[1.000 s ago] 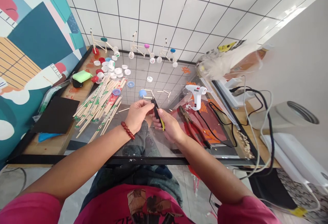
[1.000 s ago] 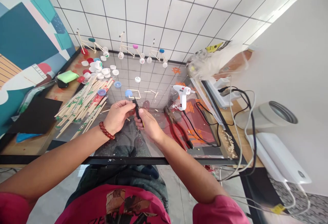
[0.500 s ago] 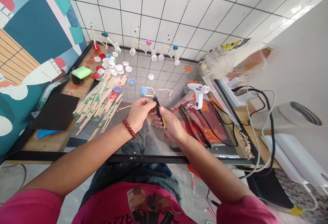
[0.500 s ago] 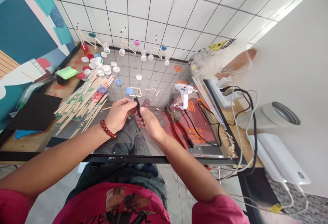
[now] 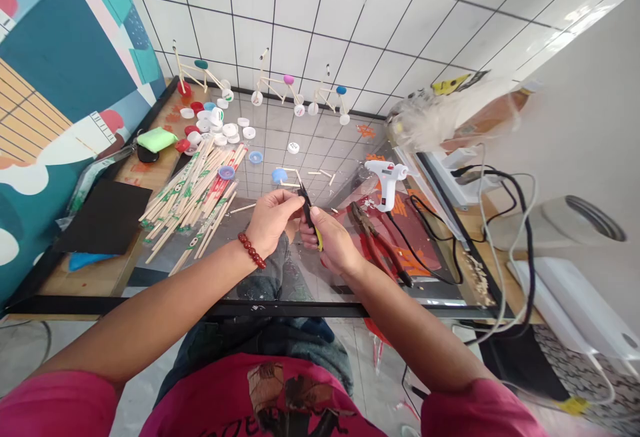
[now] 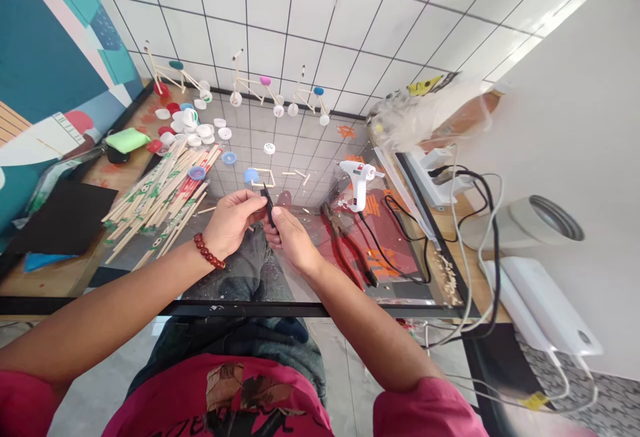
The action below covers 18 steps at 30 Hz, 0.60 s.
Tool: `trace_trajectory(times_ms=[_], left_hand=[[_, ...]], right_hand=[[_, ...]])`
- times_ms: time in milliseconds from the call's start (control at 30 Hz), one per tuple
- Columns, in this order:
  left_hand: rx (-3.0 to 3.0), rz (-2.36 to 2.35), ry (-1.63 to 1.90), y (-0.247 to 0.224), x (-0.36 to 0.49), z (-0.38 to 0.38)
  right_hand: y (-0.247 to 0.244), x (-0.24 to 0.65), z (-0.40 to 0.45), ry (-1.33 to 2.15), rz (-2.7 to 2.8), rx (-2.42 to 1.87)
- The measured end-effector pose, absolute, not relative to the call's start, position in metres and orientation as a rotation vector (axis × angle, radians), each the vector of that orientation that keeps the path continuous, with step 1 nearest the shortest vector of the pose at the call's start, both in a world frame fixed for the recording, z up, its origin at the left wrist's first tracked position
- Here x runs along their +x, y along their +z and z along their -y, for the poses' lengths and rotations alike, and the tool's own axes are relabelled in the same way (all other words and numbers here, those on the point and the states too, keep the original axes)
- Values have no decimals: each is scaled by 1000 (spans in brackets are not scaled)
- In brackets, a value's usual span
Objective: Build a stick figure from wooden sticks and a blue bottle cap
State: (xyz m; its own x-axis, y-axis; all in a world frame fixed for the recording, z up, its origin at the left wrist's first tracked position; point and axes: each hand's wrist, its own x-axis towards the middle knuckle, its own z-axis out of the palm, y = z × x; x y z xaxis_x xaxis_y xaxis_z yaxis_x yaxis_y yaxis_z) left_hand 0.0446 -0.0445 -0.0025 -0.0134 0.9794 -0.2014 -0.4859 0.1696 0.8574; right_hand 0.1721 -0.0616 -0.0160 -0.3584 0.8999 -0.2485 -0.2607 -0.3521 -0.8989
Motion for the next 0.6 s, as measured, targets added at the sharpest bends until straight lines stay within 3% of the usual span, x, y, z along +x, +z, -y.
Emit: trace_trajectory(times_ms=[600], left_hand=[[693,-1011,1315,-2,44,45]], right_hand=[[-19,170,60,1759,981,-990]])
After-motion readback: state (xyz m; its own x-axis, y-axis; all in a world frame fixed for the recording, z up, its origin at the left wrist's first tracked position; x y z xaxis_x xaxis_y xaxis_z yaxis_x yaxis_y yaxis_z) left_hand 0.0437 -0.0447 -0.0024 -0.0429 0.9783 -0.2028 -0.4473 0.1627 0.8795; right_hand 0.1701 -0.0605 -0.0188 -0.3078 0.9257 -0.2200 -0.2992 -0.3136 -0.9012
